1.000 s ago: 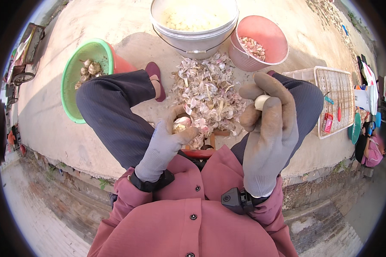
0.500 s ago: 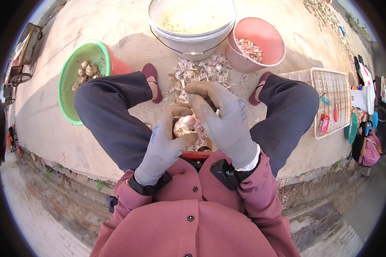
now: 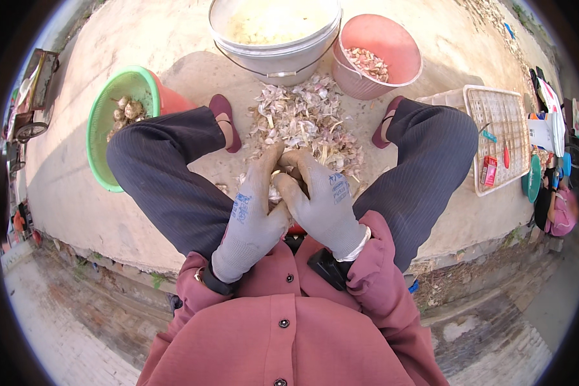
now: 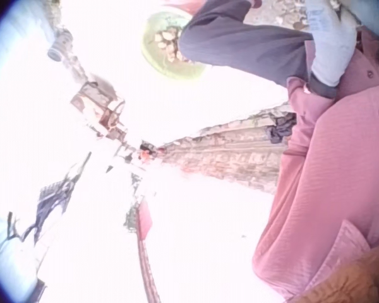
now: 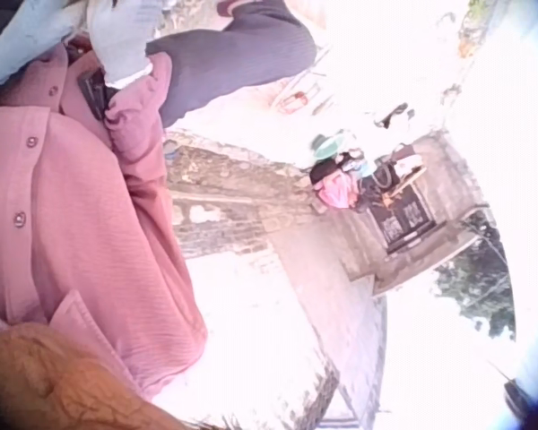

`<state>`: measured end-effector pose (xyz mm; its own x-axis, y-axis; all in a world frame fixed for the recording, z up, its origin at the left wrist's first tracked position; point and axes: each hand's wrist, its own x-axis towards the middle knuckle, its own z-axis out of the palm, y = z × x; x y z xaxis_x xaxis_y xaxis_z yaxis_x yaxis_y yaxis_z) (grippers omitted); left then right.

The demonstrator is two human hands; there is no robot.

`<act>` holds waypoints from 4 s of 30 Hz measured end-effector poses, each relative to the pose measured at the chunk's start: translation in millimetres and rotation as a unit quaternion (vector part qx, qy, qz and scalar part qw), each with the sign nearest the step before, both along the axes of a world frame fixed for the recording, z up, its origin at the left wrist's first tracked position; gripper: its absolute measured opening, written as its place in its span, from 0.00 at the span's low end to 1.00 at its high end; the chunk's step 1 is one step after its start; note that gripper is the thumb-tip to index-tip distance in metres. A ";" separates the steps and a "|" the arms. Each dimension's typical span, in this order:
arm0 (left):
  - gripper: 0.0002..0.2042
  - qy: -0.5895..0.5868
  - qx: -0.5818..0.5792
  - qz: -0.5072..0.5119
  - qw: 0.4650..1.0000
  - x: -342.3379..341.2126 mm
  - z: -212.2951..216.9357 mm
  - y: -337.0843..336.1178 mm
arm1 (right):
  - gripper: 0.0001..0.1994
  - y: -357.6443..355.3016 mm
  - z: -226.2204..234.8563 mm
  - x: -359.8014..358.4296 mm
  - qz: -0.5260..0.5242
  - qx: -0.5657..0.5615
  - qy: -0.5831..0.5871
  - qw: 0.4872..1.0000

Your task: The recorder is sitting outdoors on a paved area peeling garlic cloves from bulbs and placing them into a bucket.

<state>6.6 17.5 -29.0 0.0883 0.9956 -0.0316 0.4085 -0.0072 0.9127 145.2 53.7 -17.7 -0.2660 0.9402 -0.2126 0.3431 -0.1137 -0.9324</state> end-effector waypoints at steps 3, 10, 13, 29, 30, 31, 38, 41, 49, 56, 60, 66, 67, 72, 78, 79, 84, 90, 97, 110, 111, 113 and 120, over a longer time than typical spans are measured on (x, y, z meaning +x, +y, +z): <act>0.35 -0.006 0.032 0.019 0.999 4.0 -0.6 -4.2 | 0.10 -4.2 -2.1 0.4 -0.008 0.061 -0.025 0.998; 0.34 0.000 0.052 0.030 0.998 7.8 10.3 -3.7 | 0.10 -7.2 0.7 -2.3 -0.056 0.075 0.042 0.995; 0.31 0.019 0.062 0.036 0.997 7.7 7.6 -4.3 | 0.11 -6.2 1.0 -3.2 -0.094 0.012 0.086 0.992; 0.23 -0.059 -0.053 0.140 0.987 -2.6 12.1 0.6 | 0.14 -13.8 -8.3 -0.1 -0.154 -0.129 0.197 0.960; 0.23 -0.077 -0.065 0.155 0.983 -2.3 12.6 1.5 | 0.14 -14.0 -11.7 2.2 -0.155 -0.129 0.197 0.959; 0.23 -0.077 -0.066 0.154 0.983 -2.5 10.5 2.1 | 0.15 -13.5 -15.5 6.4 -0.112 -0.127 0.182 0.969; 0.21 -0.159 -0.071 0.112 0.978 -1.4 17.1 3.2 | 0.14 -5.8 -10.8 17.0 -0.094 -0.275 0.233 0.928; 0.18 -0.200 -0.106 0.131 0.965 -5.6 19.2 4.9 | 0.14 -12.4 -24.1 17.2 -0.115 -0.290 0.419 0.853; 0.11 -0.119 -0.187 0.098 0.970 -22.6 10.5 2.5 | 0.12 -7.7 -5.7 12.3 -0.077 -0.216 0.227 0.947; 0.08 -0.055 -0.030 0.067 0.996 -20.3 7.1 4.6 | 0.12 -5.7 6.9 15.3 -0.074 -0.212 0.172 0.959; 0.06 -0.068 -0.081 0.042 0.993 -21.7 19.4 6.9 | 0.11 -1.7 3.7 20.5 -0.050 -0.214 0.152 0.964; 0.04 -0.119 -0.089 0.031 0.988 -23.0 12.8 4.3 | 0.11 -6.4 4.6 15.7 -0.078 -0.155 0.196 0.965; 0.03 -0.137 -0.078 0.029 0.987 -22.2 10.9 3.9 | 0.12 -7.6 3.4 16.2 -0.074 -0.149 0.195 0.967; 0.02 -0.237 -0.177 0.055 0.954 -17.6 17.1 4.6 | 0.13 -12.1 0.1 20.3 -0.074 -0.205 0.193 0.957; 0.04 -0.169 -0.110 0.073 0.977 -10.5 7.3 2.5 | 0.13 -19.6 -2.4 13.6 -0.052 -0.125 0.214 0.967; 0.04 -0.146 -0.092 0.075 0.982 -9.6 7.3 2.3 | 0.13 -19.5 -5.9 14.6 -0.038 -0.091 0.200 0.975; 0.04 -0.108 -0.051 0.093 0.988 -6.7 5.4 -1.5 | 0.14 -21.4 3.9 11.6 -0.065 -0.165 0.184 0.967; 0.06 -0.254 -0.195 0.206 0.925 -30.2 7.8 8.5 | 0.15 -15.2 -4.0 26.8 -0.152 -0.166 0.253 0.941; 0.10 -0.299 -0.240 0.214 0.898 -37.1 0.1 8.7 | 0.15 7.0 62.3 15.7 -0.198 0.098 0.190 0.957; 0.29 -0.094 -0.057 0.074 0.991 -18.8 14.7 8.8 | 0.13 66.1 45.6 -2.8 -0.009 0.050 0.109 0.993; 0.31 -0.066 -0.034 0.079 0.994 -18.0 9.6 7.1 | 0.13 49.8 37.5 -5.0 0.034 0.003 0.054 0.998; 0.33 -0.038 -0.014 0.078 0.996 -14.0 3.1 8.4 | 0.13 25.0 16.2 0.3 0.065 0.006 0.013 0.998; 0.34 0.007 0.052 -0.008 0.999 -0.7 2.3 3.8 | 0.09 -7.1 5.0 10.0 -0.021 0.014 -0.019 1.000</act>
